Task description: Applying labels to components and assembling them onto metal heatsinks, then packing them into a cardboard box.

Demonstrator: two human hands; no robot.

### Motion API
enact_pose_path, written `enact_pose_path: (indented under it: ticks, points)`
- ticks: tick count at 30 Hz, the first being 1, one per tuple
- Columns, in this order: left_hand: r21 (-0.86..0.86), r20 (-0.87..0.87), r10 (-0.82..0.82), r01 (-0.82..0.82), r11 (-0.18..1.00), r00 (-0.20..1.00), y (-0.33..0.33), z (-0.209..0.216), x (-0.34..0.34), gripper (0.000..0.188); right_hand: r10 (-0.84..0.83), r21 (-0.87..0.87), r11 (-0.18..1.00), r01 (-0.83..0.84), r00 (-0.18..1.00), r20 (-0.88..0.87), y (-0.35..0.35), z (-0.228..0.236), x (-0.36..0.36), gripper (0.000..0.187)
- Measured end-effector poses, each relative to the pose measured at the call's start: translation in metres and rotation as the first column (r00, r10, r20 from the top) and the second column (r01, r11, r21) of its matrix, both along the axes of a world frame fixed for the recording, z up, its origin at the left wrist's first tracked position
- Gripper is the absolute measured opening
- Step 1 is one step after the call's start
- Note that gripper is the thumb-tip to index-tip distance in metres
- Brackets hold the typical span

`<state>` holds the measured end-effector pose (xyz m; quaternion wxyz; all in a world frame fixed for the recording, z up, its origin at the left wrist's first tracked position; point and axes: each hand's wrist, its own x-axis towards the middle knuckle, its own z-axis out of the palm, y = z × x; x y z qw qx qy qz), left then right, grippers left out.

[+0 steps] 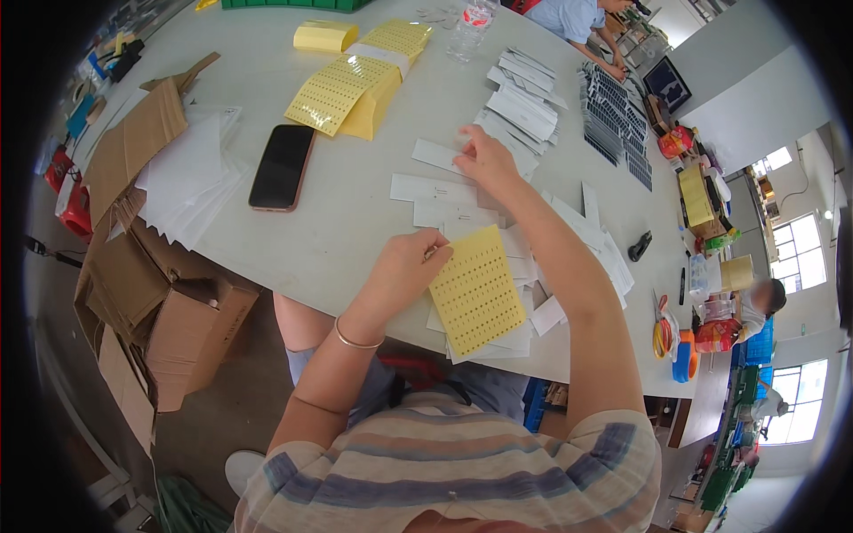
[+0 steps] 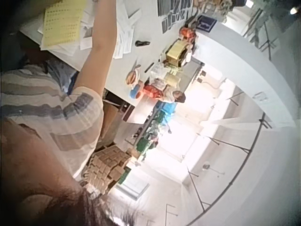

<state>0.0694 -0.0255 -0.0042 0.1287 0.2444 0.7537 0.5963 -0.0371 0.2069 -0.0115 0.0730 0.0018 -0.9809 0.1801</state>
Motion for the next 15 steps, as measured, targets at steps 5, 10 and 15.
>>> enact_pose_path:
  ticks: [5,10,15]
  points:
    - [0.054,0.044,0.017,-0.019,0.998,0.999,0.000,-0.003,-0.003,0.020,0.280,-0.385,0.887,-0.255,0.960,0.009,-0.008,0.041,0.041,0.022]
    - [0.057,0.139,0.023,-0.031,0.998,0.990,-0.001,-0.001,-0.003,0.021,0.571,-0.207,0.801,-0.562,0.821,-0.020,-0.030,0.068,0.100,0.016]
    - [0.128,0.215,0.025,-0.054,0.990,0.976,0.001,0.001,-0.002,0.014,0.644,0.163,0.765,-0.624,0.724,-0.250,-0.036,0.060,0.115,0.011]
